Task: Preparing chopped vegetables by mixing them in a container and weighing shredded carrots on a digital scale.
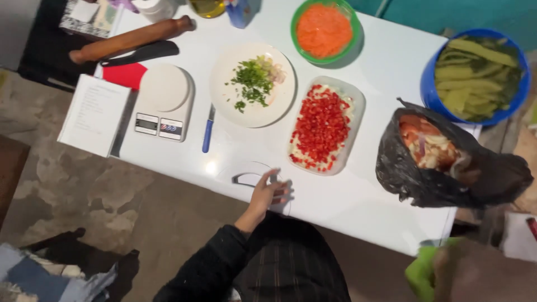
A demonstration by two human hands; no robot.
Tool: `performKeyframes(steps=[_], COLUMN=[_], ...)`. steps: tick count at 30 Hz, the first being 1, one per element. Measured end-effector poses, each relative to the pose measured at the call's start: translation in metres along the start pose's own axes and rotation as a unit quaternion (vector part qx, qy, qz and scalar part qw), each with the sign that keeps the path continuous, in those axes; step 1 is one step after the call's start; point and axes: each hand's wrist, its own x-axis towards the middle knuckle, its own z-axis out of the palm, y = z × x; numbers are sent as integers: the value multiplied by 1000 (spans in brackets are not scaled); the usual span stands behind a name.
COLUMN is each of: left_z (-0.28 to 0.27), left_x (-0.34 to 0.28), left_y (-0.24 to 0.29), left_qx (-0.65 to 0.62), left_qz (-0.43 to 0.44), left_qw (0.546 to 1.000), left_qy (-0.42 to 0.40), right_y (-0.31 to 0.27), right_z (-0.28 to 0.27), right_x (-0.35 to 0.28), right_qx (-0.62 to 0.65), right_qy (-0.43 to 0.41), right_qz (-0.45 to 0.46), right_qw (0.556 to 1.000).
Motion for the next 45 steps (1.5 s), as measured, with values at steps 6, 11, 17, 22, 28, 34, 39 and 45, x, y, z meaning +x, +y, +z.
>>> performKeyframes(steps=[6,11,17,22,28,34,39,45], left_z=[-29,-52,-68,-74,-117,-189,-237,-218], left_x=[-22,-21,-43,-87,-79,-65,11,79], left_y=[-43,-66,-59,-13,18,84,122,240], left_qx=[-8,-19,49,211,331,398,342,368], left_qz=[20,44,88,133,211,247,219,285], left_qw=[1000,998,995,967,912,870,904,872], left_qy=[14,35,17,44,116,155,131,153], right_y=[-68,-113,-113,-146,-264,-470,-554,-666], right_z=[-35,-39,-41,-106,-106,-138,-74,-24], right_x=[14,98,136,195,224,249,276,285], right_qx=[10,7,-91,-107,142,377,415,271], right_qy=[32,24,-93,-176,-259,-177,-264,-160], right_qz=[26,42,32,72,-24,-29,33,-75], right_qw=[999,999,991,976,955,908,870,946])
